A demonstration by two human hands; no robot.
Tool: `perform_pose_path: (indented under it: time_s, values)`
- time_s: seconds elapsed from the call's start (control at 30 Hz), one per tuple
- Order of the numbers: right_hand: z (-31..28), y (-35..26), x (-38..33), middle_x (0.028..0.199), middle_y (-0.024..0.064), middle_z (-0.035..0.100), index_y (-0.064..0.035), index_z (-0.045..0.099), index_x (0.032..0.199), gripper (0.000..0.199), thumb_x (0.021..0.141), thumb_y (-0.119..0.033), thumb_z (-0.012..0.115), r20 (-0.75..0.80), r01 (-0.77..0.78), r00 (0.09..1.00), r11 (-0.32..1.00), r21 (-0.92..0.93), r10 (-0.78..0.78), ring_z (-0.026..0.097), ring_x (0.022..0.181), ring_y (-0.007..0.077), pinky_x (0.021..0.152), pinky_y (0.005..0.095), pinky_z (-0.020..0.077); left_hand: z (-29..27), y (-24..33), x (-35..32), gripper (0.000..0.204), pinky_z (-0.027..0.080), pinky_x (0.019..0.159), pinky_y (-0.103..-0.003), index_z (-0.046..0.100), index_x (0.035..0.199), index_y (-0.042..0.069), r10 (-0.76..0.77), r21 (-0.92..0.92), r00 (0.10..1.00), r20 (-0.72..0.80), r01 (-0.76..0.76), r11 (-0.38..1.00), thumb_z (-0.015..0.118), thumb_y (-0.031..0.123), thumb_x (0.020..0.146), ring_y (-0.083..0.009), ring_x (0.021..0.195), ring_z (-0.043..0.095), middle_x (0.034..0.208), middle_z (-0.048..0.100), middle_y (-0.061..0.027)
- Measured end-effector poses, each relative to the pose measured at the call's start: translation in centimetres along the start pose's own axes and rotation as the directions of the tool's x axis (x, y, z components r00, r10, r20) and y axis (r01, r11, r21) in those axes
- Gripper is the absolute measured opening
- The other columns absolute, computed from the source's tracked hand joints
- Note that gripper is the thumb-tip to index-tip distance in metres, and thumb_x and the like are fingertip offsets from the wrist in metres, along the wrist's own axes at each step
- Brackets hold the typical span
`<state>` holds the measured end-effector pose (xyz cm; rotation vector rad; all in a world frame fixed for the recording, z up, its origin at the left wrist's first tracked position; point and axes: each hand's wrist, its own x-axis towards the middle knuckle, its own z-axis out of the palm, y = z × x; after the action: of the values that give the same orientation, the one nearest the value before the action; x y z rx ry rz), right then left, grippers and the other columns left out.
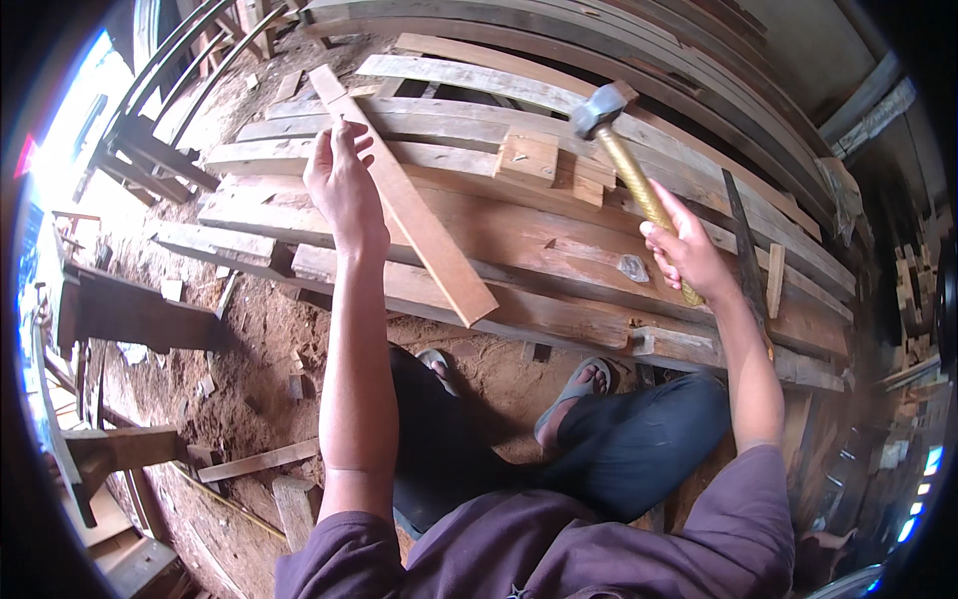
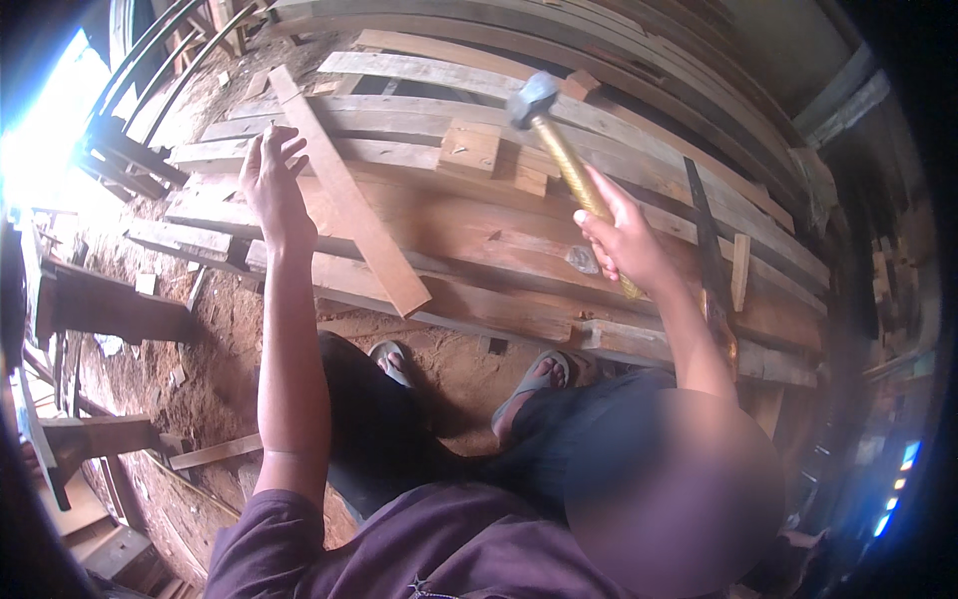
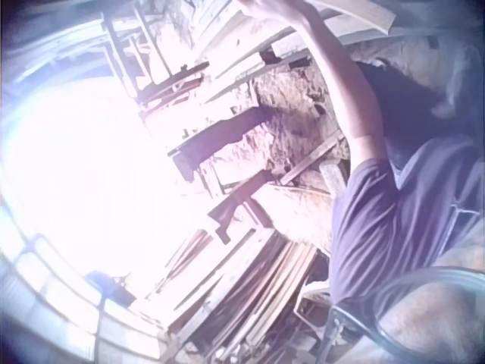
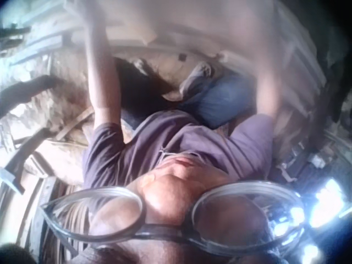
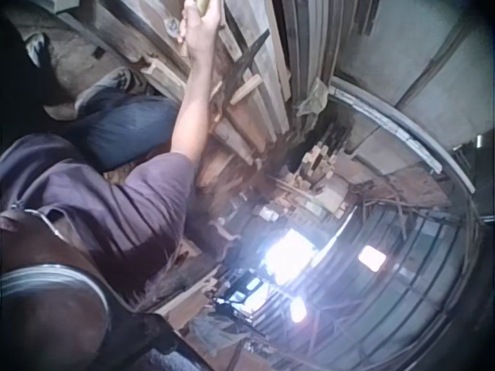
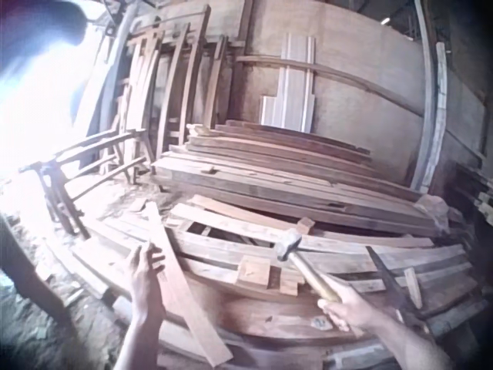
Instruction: The person sits on the floor and assembles wooden pieces using a hammer. They position small wooden blocks and strike them into place on a larger wooden structure.
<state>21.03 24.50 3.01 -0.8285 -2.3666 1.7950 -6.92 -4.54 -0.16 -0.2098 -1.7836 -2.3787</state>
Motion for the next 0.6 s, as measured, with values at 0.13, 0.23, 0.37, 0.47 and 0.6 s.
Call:
perform_pose_path:
  time_s: [0.13,0.23,0.37,0.47,0.6]
  values:
    - [3.7,-2.8,1.3,0.088,-0.0017,0.053,-0.0203,0.018,0.179,0.082,0.11,-0.008,0.06,0.122,0.035,0.992,0.996,-0.084,-0.025,0.042,0.048,0.0016,0.041,0.0208,0.0392,-2.6,-0.5,1.1,0.032,0.053,0.084,-0.034,0.075,0.112,-0.001,-0.03,0.053,0.995,-0.098,0.035,0.998,0.059,0.026,0.115,-0.0157,0.097,0.071,0.105,0.078,-0.0076]
    - [5.2,-4.4,1.9,0.086,-0.0024,0.053,-0.0225,0.018,0.179,0.081,0.11,-0.009,0.058,0.072,0.132,0.99,0.986,-0.1,-0.125,0.041,0.048,0.0008,0.041,0.0199,0.04,-3.4,-1.4,1.9,0.033,0.055,0.087,-0.033,0.077,0.114,-0.002,0.034,0.081,0.994,-0.104,-0.026,0.996,0.061,0.027,0.115,-0.017,0.097,0.073,0.107,0.08,-0.0107]
    - [5.9,-5.6,3.1,0.085,-0.0034,0.052,-0.0247,0.017,0.179,0.079,0.112,-0.014,0.057,0.007,0.222,0.975,0.972,-0.082,-0.222,0.042,0.048,0.0,0.04,0.0197,0.0411,-3.3,-2.3,2.7,0.034,0.056,0.089,-0.034,0.078,0.114,0.0,0.033,0.151,0.997,-0.07,-0.022,0.988,0.062,0.03,0.114,-0.0191,0.099,0.074,0.111,0.08,-0.0131]
    - [6.3,-5.7,4.3,0.084,-0.0037,0.05,-0.0248,0.017,0.179,0.078,0.113,-0.015,0.057,-0.01,0.129,0.991,0.986,-0.108,-0.131,0.041,0.048,-0.0001,0.04,0.0192,0.0402,-2.8,-2.7,2.7,0.035,0.055,0.09,-0.035,0.078,0.118,0.0,0.049,0.228,0.998,-0.043,-0.038,0.973,0.062,0.031,0.113,-0.0197,0.101,0.074,0.109,0.079,-0.0123]
    - [6.5,-5.6,5.0,0.086,-0.0023,0.05,-0.0251,0.019,0.179,0.072,0.116,-0.019,0.054,-0.001,0.071,0.997,0.99,-0.12,-0.072,0.039,0.048,0.0001,0.039,0.0186,0.0386,-2.2,-3.2,2.9,0.032,0.057,0.08,-0.038,0.078,0.109,-0.001,0.196,0.266,0.98,-0.044,-0.178,0.947,0.065,0.028,0.112,-0.0215,0.088,0.074,0.101,0.077,-0.0154]
